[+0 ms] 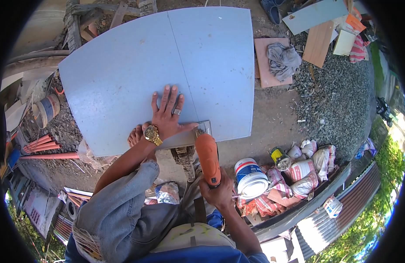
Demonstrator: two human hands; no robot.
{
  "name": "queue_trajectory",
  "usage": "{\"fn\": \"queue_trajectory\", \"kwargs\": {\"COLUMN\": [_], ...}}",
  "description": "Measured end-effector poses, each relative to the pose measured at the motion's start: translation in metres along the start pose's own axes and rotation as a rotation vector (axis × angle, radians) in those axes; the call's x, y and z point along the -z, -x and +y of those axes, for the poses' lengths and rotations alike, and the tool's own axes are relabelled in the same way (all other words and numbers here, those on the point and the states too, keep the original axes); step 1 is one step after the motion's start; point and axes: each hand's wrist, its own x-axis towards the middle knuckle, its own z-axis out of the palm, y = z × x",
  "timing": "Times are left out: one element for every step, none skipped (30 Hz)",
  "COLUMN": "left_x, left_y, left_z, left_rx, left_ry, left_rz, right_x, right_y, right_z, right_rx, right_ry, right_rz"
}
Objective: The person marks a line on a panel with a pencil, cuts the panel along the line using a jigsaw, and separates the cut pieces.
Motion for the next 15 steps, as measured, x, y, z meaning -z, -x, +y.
{"fn": "queue_trajectory", "kwargs": {"left_x": [-0.0001, -0.0001, -0.0004, -0.0007, -0.0011, -0.001, -0.0009, -0.0009, -0.0008, -0.0008, -0.0005, -0.0003, 0.0, 0.0003, 0.0001], "left_y": [-0.0002, -0.0003, 0.0, 0.0003, 0.0004, 0.0004, 0.0005, 0.0005, 0.0002, -0.0002, -0.0003, -0.0005, -0.0005, -0.0007, -0.0006], "left_z": [0.0, 0.0001, 0.0001, 0.0001, 0.0001, 0.0, 0.0, -0.0002, -0.0004, -0.0003, -0.0002, -0.0002, -0.0004, -0.0007, -0.0005], "left_rx": [-0.002, -0.002, 0.001, 0.005, 0.005, 0.006, 0.006, 0.006, 0.007, 0.007, 0.008, 0.007, 0.007, 0.008, 0.005], "left_ry": [-0.002, -0.002, -0.001, 0.0, 0.0, -0.002, -0.004, -0.005, -0.004, -0.003, -0.004, -0.005, -0.007, -0.008, -0.007], "left_rz": [0.01, 0.01, 0.01, 0.01, 0.01, 0.01, 0.01, 0.009, 0.011, 0.013, 0.013, 0.009, 0.004, 0.004, 0.014], "right_x": [-0.0001, -0.0003, -0.0004, -0.0004, -0.0001, -0.0002, -0.0001, 0.0, 0.0003, 0.0008, 0.0013, 0.0015, 0.0012, 0.0008, 0.0007], "right_y": [-0.0002, -0.0006, -0.0008, -0.0008, -0.0009, -0.0011, -0.0014, -0.0018, -0.0021, -0.0024, -0.0026, -0.0031, -0.0034, -0.0035, -0.0034], "right_z": [-0.0003, -0.0007, -0.0009, -0.0009, -0.0009, -0.0009, -0.0014, -0.0023, -0.003, -0.0032, -0.0035, -0.0037, -0.0037, -0.0037, -0.0037], "right_rx": [0.0, 0.004, 0.007, 0.008, 0.01, 0.012, 0.012, 0.02, 0.028, 0.029, 0.015, 0.002, 0.003, 0.001, -0.002], "right_ry": [0.0, -0.003, -0.005, -0.005, -0.003, 0.0, -0.001, 0.003, 0.006, 0.006, 0.009, 0.011, 0.011, 0.011, 0.012], "right_rz": [0.0, 0.004, 0.007, 0.007, 0.005, 0.003, 0.002, 0.005, 0.007, 0.007, -0.005, -0.017, -0.018, -0.012, -0.006]}}
